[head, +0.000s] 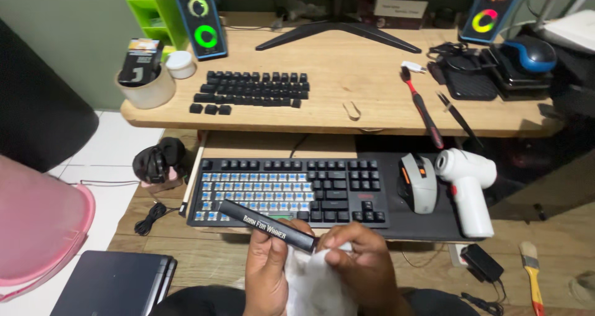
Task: The person sits on the floor and cleans individual black keyboard keycaps using a white wipe. They pick up keycaps from a wooden desk, wipe them thoroughly, and place them back onto the keyboard base.
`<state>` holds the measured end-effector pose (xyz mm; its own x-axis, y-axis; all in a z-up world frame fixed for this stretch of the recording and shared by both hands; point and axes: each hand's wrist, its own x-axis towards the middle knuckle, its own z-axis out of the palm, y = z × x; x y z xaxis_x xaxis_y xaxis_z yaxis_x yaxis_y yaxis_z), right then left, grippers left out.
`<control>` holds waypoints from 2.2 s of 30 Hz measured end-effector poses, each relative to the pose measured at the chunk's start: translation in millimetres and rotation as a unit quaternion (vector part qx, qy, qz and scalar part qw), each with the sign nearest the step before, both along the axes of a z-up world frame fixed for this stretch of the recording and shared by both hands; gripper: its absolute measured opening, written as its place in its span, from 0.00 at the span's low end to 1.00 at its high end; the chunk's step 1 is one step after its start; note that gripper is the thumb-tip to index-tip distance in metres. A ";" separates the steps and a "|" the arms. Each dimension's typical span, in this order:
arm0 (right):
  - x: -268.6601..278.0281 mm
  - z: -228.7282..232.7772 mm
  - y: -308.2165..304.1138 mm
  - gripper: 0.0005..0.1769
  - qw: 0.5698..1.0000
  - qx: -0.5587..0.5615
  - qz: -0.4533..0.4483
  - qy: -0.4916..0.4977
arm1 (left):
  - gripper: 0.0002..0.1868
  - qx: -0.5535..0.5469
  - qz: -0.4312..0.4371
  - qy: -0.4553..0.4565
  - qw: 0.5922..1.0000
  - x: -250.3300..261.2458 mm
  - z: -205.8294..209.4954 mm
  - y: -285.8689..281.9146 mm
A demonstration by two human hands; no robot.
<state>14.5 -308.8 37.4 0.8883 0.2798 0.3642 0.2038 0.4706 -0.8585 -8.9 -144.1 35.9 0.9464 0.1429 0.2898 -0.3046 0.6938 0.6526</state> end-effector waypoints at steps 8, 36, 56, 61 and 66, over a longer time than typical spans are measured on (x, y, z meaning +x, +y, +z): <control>-0.5 -13.2 5.3 0.13 0.993 0.031 0.013 0.117 | 0.17 0.020 0.074 0.040 0.996 -1.8 -20.1 -19.9; 11.5 -4.9 -13.3 0.13 0.951 -0.019 -0.175 0.253 | 0.10 -0.122 0.059 0.045 0.990 1.0 10.4 -32.8; -3.1 4.1 -16.1 0.08 0.977 -0.061 -0.192 -0.075 | 0.13 0.059 0.057 0.053 0.995 -4.2 0.6 -38.1; 40.4 21.7 -50.2 0.08 0.960 0.020 -0.207 0.187 | 0.12 0.589 0.217 -0.216 0.748 -0.1 40.7 2.5; 23.1 35.6 -51.1 0.13 0.958 0.015 -0.154 0.243 | 0.12 0.679 0.279 -0.249 0.632 -0.2 66.2 19.0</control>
<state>37.6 -360.0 72.9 0.9937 -0.0267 -0.1086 -0.0827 0.4783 -0.8743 -9.1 -125.2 102.1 0.6016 -0.2870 0.7455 -0.6570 -0.7086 0.2574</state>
